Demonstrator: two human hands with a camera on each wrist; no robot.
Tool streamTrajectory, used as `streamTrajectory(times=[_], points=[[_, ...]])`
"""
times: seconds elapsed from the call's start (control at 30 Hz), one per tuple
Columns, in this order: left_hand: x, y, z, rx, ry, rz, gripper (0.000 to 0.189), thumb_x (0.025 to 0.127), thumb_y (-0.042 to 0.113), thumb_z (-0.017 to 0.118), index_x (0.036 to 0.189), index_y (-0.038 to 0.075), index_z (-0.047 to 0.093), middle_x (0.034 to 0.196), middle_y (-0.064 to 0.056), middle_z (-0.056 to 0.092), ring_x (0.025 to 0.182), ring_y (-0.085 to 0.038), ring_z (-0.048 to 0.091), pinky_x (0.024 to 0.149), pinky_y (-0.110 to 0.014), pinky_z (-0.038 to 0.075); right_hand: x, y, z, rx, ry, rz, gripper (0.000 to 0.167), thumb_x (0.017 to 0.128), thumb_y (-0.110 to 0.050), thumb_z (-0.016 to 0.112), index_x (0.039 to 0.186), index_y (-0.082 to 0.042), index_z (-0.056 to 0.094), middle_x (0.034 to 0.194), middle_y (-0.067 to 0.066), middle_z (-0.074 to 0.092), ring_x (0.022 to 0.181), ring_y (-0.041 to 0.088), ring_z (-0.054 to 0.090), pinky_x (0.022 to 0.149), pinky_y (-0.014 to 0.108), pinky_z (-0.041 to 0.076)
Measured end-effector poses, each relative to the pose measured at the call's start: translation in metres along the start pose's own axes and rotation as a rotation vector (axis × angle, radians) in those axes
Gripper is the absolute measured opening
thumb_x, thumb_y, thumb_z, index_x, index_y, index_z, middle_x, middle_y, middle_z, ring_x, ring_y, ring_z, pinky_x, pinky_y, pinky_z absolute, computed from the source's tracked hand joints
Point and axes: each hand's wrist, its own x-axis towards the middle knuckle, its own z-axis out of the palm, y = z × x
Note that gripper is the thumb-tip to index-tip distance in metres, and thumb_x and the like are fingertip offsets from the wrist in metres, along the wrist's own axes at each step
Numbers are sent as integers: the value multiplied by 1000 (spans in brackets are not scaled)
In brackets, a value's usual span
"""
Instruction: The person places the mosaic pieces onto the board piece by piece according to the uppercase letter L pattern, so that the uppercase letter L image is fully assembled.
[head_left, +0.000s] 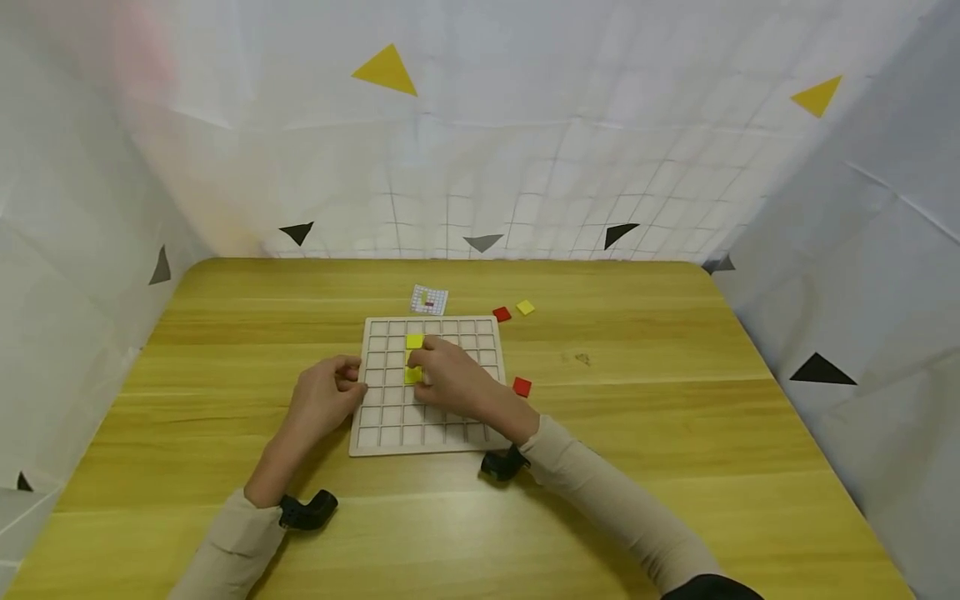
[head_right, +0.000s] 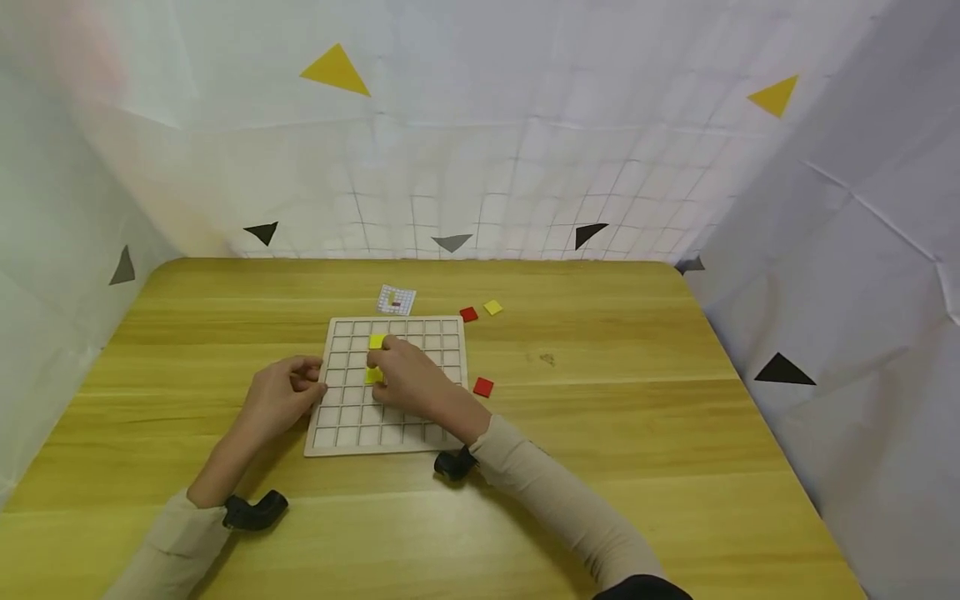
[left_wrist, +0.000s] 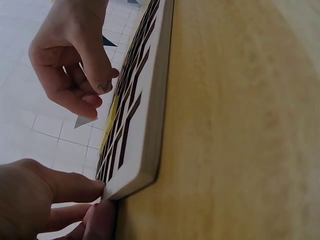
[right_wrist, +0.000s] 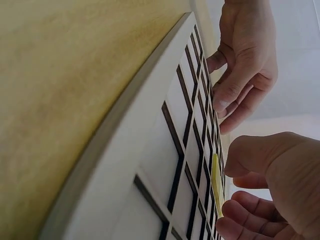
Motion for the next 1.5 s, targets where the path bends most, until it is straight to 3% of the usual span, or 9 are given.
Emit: streamTrajectory(times=[0.63,1.5], points=[[-1,0,-3,5,6,1,42,90,8,68,129,-6,61,108,-17,65,96,-31,68,77,-40,57,-10,18,-11,-5,75,1,22,87,-9,69,109,-2,72,100,10,60,79,17,52,70,29,47],[-1,2,0,-11,-5,-3,42,91,7,68,130,-5,60,108,-17,64,96,-29,67,76,-38,56,-38,66,-31,17,137,165,24,85,-5,68,108,1,70,103,13,61,87,22,57,77,33,52]])
